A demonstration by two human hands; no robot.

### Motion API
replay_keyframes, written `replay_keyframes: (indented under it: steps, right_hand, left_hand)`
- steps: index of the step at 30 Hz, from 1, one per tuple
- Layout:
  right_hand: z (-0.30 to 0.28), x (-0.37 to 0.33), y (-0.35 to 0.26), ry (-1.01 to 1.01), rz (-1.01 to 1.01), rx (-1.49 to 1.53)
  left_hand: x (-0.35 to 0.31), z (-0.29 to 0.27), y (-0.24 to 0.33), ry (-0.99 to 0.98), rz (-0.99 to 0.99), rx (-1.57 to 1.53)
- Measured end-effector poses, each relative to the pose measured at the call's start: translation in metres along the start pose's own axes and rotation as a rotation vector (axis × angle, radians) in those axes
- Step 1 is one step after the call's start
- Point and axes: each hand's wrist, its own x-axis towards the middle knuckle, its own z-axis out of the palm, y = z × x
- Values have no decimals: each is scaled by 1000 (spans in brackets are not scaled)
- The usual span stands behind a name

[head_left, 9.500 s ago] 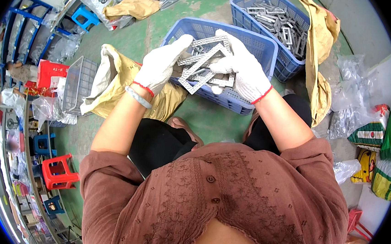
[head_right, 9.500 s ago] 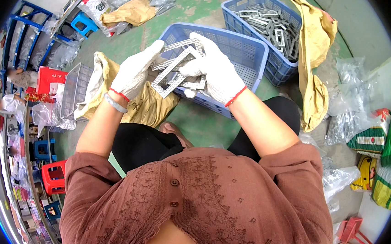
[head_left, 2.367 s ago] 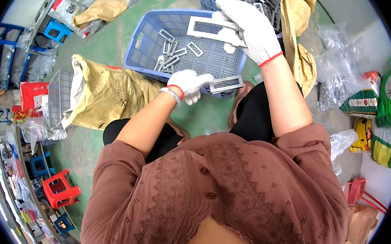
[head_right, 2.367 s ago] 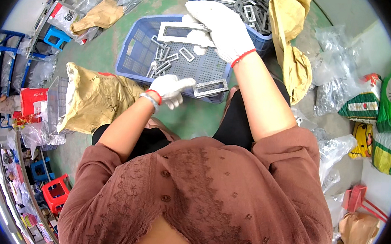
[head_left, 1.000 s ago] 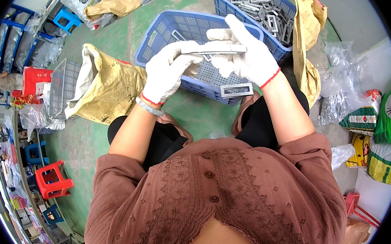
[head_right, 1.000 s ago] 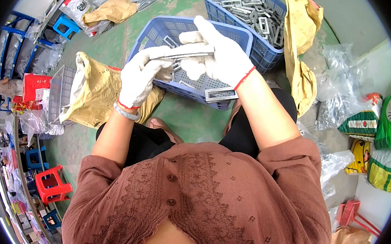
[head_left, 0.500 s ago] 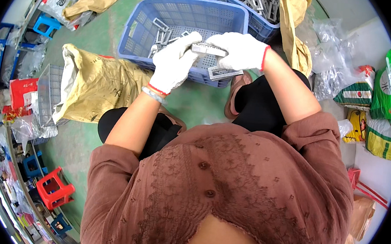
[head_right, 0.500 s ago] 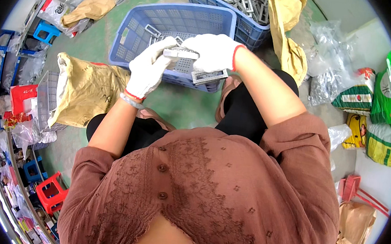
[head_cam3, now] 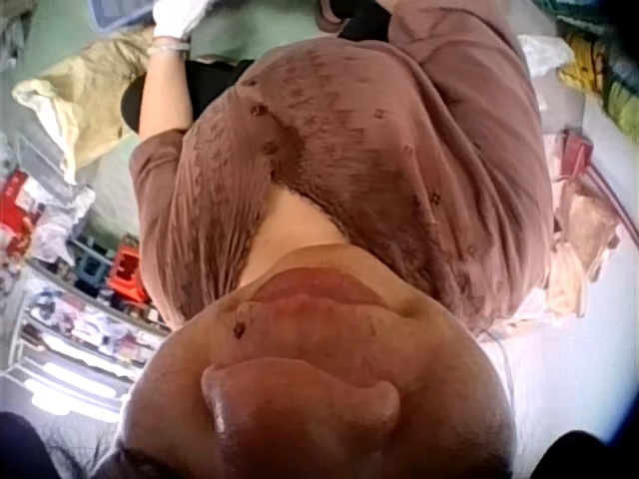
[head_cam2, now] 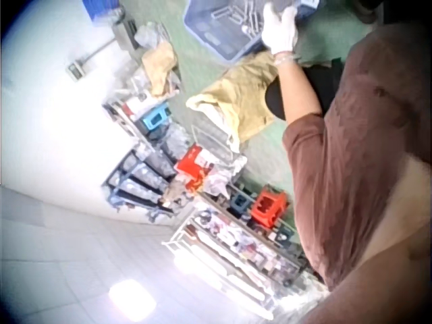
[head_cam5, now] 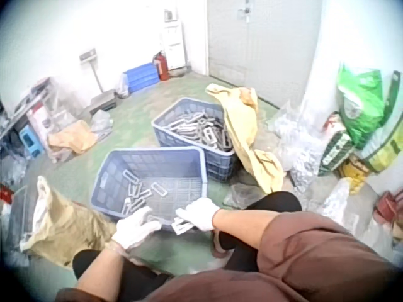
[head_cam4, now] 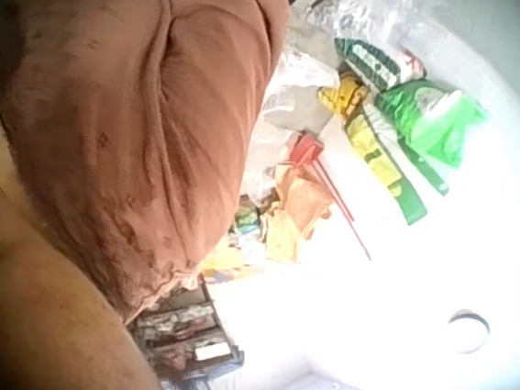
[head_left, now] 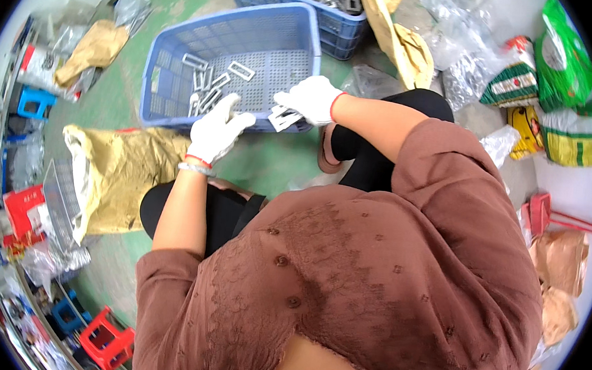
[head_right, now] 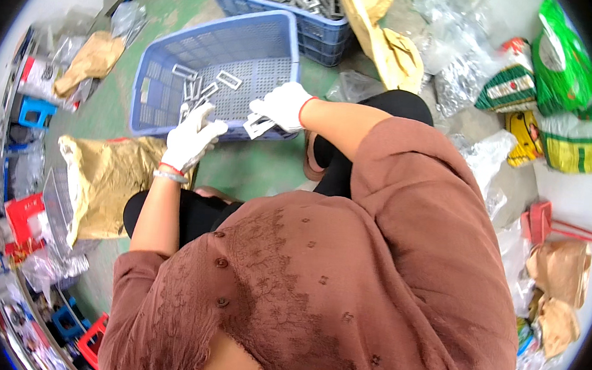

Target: The person sits on the floor and sorts small rectangular metal parts from a blue basket. They pick up the parts, inspect them, and place them into a plastic bag on the floor. The person repeats this process, handling the parts one by one or in small groups.

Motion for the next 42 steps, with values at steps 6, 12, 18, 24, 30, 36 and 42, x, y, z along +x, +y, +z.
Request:
replay_keyframes:
  steps: [6,12,18,24,30,36,42]
  right_hand:
    - [-25,-12,3,55,32,67]
    - [-172,-78,28,386,226,127]
    - [-224,-252,76,734,839,151]
    - [-30,-356,123,550,1319,57]
    - [28,-348,82,-137,1150,153]
    - [48,-310,115,-28,1036,114]
    - [84,-269,125,102,940,21]
  left_hand:
    - [1,-2,-1,2,-116,-73]
    - [-13,-8,-8,-9,-194,-131]
    - [0,-4,-30,-41,-274,-107]
    - [-15,-9,-15,-48,-346,-80]
    - [-17,-8,0,-96,-406,-20]
    - [-14,-2,6,-122,-390,28]
    - [-22,8,14,-132,-403,30]
